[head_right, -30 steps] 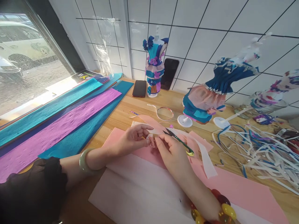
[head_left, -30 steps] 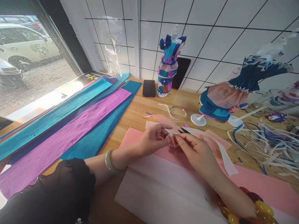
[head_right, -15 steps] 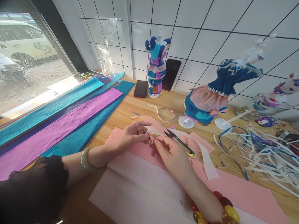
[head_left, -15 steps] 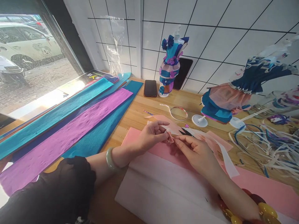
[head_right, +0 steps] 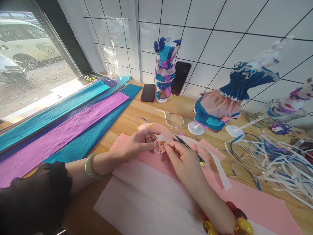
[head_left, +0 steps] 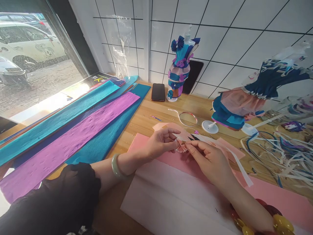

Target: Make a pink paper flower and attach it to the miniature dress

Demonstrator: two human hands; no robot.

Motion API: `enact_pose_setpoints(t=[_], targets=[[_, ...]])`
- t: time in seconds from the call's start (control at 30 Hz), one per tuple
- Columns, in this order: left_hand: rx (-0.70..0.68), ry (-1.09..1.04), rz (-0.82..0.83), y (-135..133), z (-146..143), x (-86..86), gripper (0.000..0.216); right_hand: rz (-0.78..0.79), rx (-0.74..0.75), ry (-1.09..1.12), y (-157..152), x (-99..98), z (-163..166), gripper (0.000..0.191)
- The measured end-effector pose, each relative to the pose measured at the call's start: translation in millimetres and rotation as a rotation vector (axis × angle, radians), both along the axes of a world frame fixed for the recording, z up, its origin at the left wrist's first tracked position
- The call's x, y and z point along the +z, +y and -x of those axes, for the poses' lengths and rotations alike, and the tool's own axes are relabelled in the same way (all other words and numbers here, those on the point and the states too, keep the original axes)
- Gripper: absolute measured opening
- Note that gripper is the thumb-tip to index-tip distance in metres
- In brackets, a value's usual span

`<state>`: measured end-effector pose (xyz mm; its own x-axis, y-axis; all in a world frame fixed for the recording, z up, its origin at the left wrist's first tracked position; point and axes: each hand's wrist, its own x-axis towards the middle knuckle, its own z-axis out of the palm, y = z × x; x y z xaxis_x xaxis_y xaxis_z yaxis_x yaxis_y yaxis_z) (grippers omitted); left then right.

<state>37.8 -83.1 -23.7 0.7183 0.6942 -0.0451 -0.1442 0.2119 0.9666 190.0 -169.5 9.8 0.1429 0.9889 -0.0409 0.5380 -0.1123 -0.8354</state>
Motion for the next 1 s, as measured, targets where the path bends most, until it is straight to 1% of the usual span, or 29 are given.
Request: enact_pose_setpoints(t=[0.13,0.27,0.37,0.5,0.77,0.9,1.0], targets=[[-0.008,-0.013,-0.001,-0.2,0.4,-0.3,0.039,-0.079,0.006,-0.123,-1.6,-0.4,-1.1,0.024],[-0.036,-0.071,0.011,-0.7,0.0,-0.5,0.044,-0.103,-0.025,-0.188,-3.1,0.0,0.5,0.023],[-0.020,-0.025,-0.037,-1.6,-0.4,-0.2,0.049,-0.101,-0.046,-0.218,-3.3,-0.9,2.1,0.022],[-0.013,0.042,-0.105,-2.2,-0.3,-0.9,0.051,-0.108,-0.052,-0.240,-3.2,-2.0,2.4,0.023],[-0.114,0.001,-0.031,-4.7,1.0,-0.8,0.050,-0.110,-0.030,-0.249,-2.6,3.4,-1.3,0.023],[-0.134,-0.050,-0.019,-5.3,0.3,-0.9,0.047,-0.112,-0.011,-0.293,-3.7,2.4,-2.9,0.022],[-0.132,-0.014,-0.040,-5.2,-0.2,-2.3,0.046,-0.104,-0.011,-0.292,-3.1,-0.9,-4.0,0.023]])
